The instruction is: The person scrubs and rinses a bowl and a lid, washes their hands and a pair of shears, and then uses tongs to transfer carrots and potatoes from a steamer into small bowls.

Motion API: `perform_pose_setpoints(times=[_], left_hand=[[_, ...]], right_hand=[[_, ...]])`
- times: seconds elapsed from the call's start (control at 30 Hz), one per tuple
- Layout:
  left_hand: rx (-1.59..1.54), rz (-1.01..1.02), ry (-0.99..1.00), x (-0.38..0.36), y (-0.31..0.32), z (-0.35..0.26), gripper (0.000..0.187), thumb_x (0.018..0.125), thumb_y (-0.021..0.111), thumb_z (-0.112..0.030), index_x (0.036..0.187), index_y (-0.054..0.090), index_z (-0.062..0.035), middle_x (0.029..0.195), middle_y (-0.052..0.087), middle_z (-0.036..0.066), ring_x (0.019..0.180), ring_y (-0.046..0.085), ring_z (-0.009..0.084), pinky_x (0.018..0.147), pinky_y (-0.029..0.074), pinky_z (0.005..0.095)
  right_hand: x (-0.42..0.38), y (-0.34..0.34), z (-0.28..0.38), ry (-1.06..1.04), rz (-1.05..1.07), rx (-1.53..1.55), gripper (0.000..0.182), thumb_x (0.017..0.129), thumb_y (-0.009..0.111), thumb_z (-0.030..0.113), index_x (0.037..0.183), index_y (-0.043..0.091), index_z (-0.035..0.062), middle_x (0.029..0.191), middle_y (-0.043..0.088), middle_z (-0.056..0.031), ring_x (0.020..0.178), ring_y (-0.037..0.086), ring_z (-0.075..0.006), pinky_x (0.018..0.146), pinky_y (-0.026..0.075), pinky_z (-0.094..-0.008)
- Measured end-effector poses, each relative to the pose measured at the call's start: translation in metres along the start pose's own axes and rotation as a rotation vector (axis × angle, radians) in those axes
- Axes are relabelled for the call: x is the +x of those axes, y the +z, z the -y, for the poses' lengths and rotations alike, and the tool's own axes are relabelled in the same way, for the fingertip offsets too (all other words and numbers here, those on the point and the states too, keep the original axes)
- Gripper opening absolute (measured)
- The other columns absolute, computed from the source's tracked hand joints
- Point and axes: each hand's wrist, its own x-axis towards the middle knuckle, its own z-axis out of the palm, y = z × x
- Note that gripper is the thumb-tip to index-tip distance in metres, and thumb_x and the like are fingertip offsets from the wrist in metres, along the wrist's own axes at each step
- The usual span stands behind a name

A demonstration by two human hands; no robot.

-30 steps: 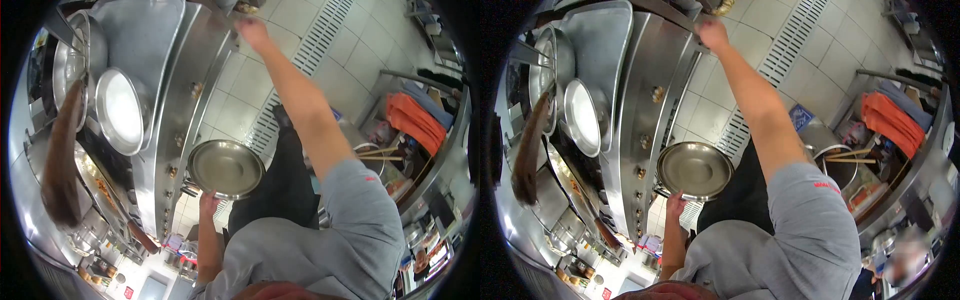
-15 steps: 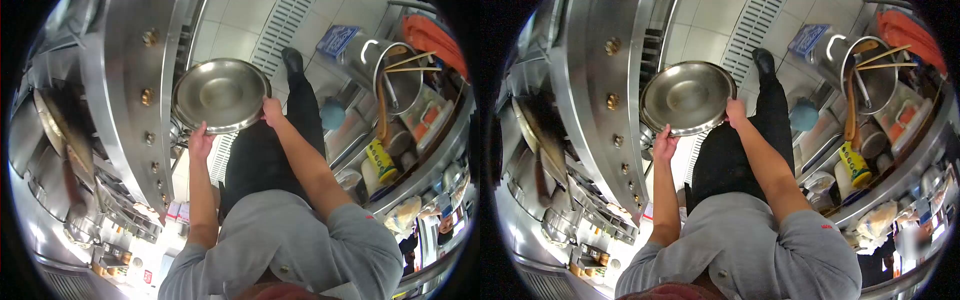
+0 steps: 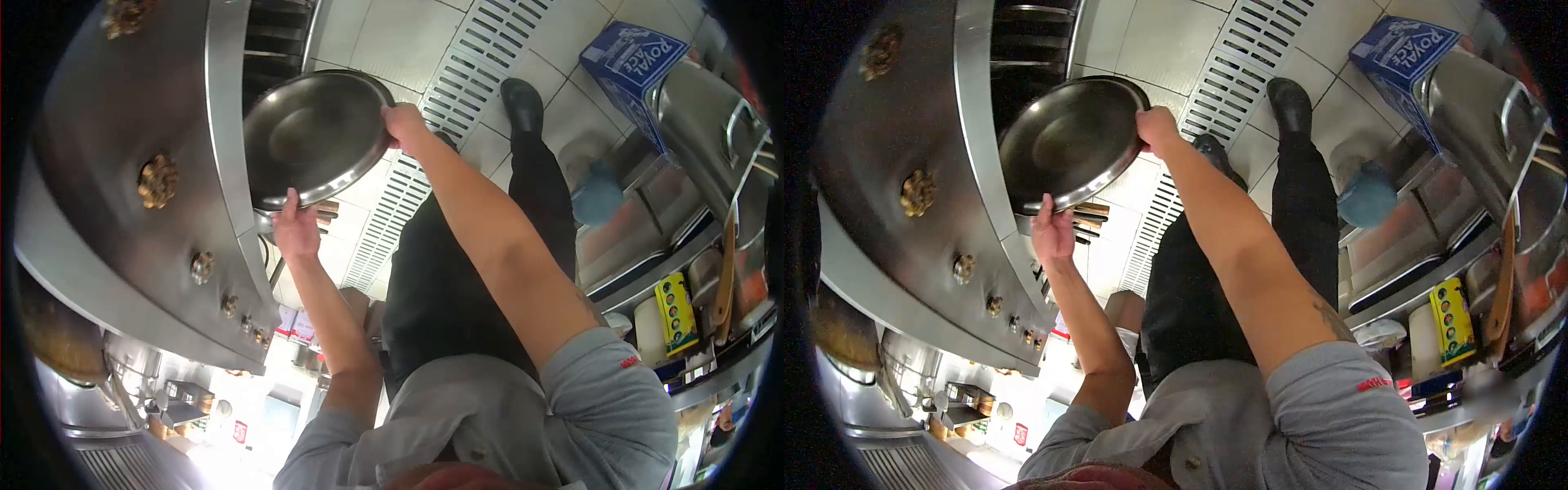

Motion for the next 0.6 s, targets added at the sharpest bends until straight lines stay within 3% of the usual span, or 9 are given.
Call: perform_pose_setpoints(times=[0.1,0.17,0.2,0.27,0.4,0.53,0.6], left_hand=[[-0.002,0.036,0.085,0.024,-0.006,-0.007,0.014,0.094,0.067,0.0,0.107,0.062,-0.0005,0.107,0.069,0.011,0.099,0.068,0.0249,0.09,0.059,0.0431],[-0.025,0.04,0.18,0.026,0.007,-0.01,0.015,0.094,0.067,0.002,0.107,0.064,-0.0039,0.108,0.07,0.009,0.098,0.068,0.0228,0.088,0.059,0.0414],[-0.021,0.023,0.206,0.031,0.005,-0.008,0.013,0.093,0.067,0.003,0.104,0.066,-0.0043,0.105,0.071,0.01,0.096,0.07,0.0229,0.085,0.06,0.0398],[-0.014,-0.011,0.255,0.041,-0.003,-0.002,0.013,0.092,0.067,0.006,0.097,0.07,-0.0051,0.099,0.074,0.01,0.091,0.072,0.023,0.079,0.062,0.0366],[0.08,-0.049,0.303,0.052,0.005,0.002,0.014,0.091,0.067,0.006,0.098,0.072,-0.0051,0.112,0.071,0.012,0.1,0.07,0.0245,0.086,0.061,0.0397],[0.014,-0.025,0.257,0.066,-0.011,0.011,0.025,0.093,0.067,0.003,0.117,0.066,-0.0014,0.116,0.07,0.016,0.103,0.07,0.0269,0.094,0.06,0.0488],[0.016,0.015,0.229,0.066,-0.005,0.01,0.022,0.094,0.066,0.002,0.115,0.067,-0.0011,0.117,0.07,0.016,0.102,0.071,0.0271,0.095,0.06,0.0506]], right_hand=[[0.017,0.027,0.0,-0.009,0.082,-0.004,0.034,0.097,0.063,0.027,0.11,0.067,-0.0047,0.095,0.07,-0.0227,0.089,0.071,-0.0372,0.064,0.063,-0.0487],[0.073,0.052,-0.031,-0.204,0.099,-0.179,0.035,0.098,0.061,0.028,0.105,0.069,-0.0048,0.099,0.071,-0.0239,0.086,0.072,-0.0392,0.065,0.063,-0.0469],[0.054,0.061,-0.003,-0.071,0.082,-0.172,0.035,0.099,0.059,0.028,0.104,0.069,-0.0048,0.1,0.072,-0.0239,0.084,0.072,-0.0393,0.066,0.063,-0.0454],[0.075,0.081,-0.008,-0.11,0.102,-0.163,0.039,0.101,0.055,0.031,0.103,0.069,-0.0052,0.097,0.072,-0.0241,0.081,0.073,-0.0399,0.066,0.063,-0.0452],[0.121,0.101,-0.005,-0.257,0.212,-0.359,0.043,0.104,0.052,0.034,0.106,0.069,-0.0056,0.089,0.072,-0.0233,0.073,0.072,-0.0407,0.064,0.063,-0.0449],[0.135,0.113,0.007,-0.235,0.288,-0.222,0.044,0.103,0.054,0.037,0.109,0.069,-0.0044,0.087,0.071,-0.0255,0.069,0.072,-0.0376,0.063,0.063,-0.0422],[0.137,0.115,0.009,-0.233,0.321,-0.109,0.043,0.103,0.055,0.036,0.108,0.069,-0.0042,0.087,0.071,-0.0265,0.068,0.072,-0.0367,0.063,0.062,-0.0419]])
